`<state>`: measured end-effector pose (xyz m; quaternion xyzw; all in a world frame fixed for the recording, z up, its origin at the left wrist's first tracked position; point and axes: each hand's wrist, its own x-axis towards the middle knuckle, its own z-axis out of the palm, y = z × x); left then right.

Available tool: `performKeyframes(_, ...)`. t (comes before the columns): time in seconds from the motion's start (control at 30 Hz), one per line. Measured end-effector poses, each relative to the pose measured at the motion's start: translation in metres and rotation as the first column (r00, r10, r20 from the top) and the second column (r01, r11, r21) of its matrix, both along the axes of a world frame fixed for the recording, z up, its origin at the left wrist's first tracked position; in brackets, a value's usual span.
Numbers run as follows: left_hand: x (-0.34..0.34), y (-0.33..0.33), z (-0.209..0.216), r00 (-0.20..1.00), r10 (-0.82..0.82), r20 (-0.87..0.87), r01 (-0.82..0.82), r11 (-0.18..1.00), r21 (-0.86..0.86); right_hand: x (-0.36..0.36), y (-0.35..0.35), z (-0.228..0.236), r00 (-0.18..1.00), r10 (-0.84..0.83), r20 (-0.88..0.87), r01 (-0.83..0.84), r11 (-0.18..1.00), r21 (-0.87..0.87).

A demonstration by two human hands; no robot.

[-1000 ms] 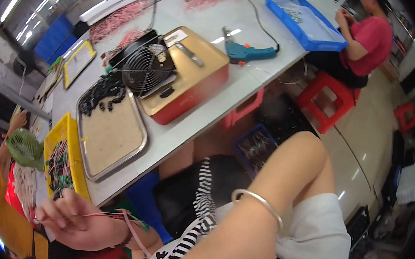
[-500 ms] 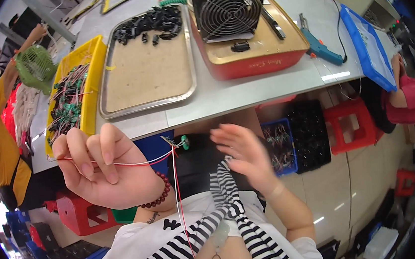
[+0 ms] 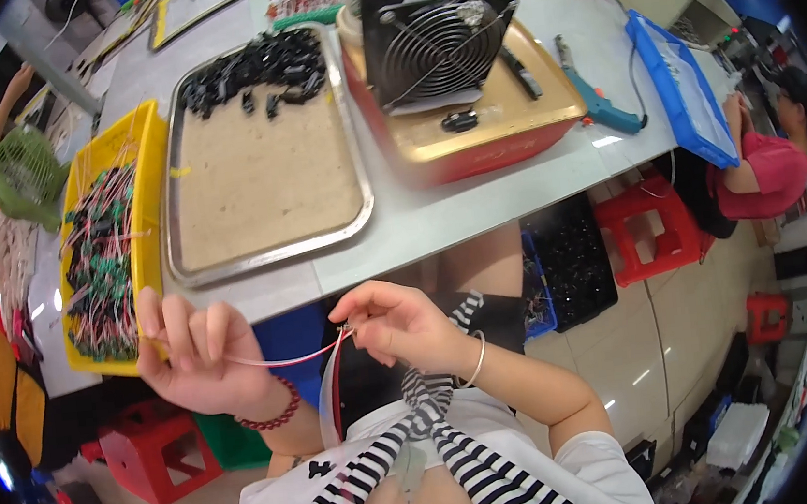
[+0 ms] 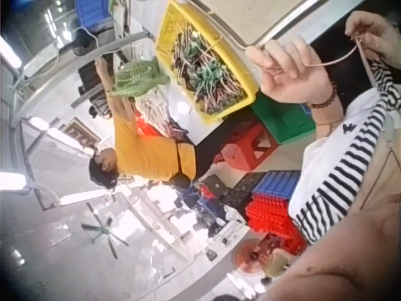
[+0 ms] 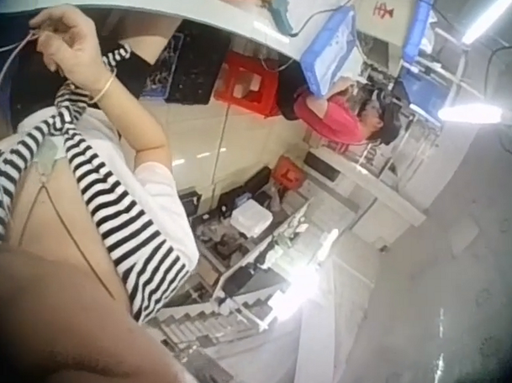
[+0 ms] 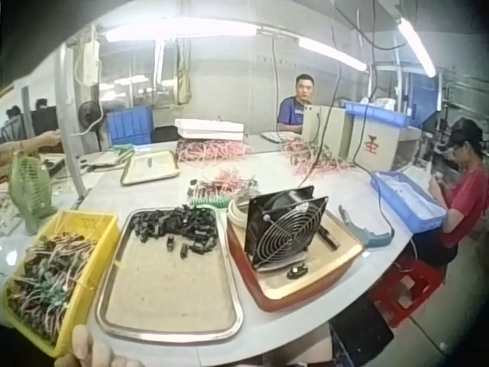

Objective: The person places plastic components into slots on a work platform and solders wires from circuit boards onto the components using a soldering iron.

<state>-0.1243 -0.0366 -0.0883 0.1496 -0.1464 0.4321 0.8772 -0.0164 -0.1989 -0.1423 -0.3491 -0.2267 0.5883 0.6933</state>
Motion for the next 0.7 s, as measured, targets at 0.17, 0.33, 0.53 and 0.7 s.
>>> performKeyframes(0.17, 0.008, 0.024, -0.004, 0.837, 0.286, -0.467, 0.092, 0.767, 0.635, 0.024, -0.002, 0.027, 0.142, -0.457, 0.878, 0.418, 0.831, 0.366)
performKeyframes(0.33, 0.065, 0.008, 0.012, 0.580, 0.774, -0.253, 0.266, 0.113, 0.957, 0.042, -0.014, 0.037, -0.251, -0.362, 0.898, 0.366, 0.823, 0.434)
performKeyframes(0.53, 0.099, -0.021, 0.001, 0.804, 0.465, -0.371, 0.430, -0.023, 0.903, 0.062, -0.020, 0.050, 0.202, -0.411, 0.889, 0.425, 0.855, 0.298)
performKeyframes(0.7, 0.114, -0.021, -0.005, 0.736, 0.349, -0.580, 0.537, 0.221, 0.814, 0.098, -0.036, 0.045, 0.780, -0.282, 0.559, 0.259, 0.958, 0.121)
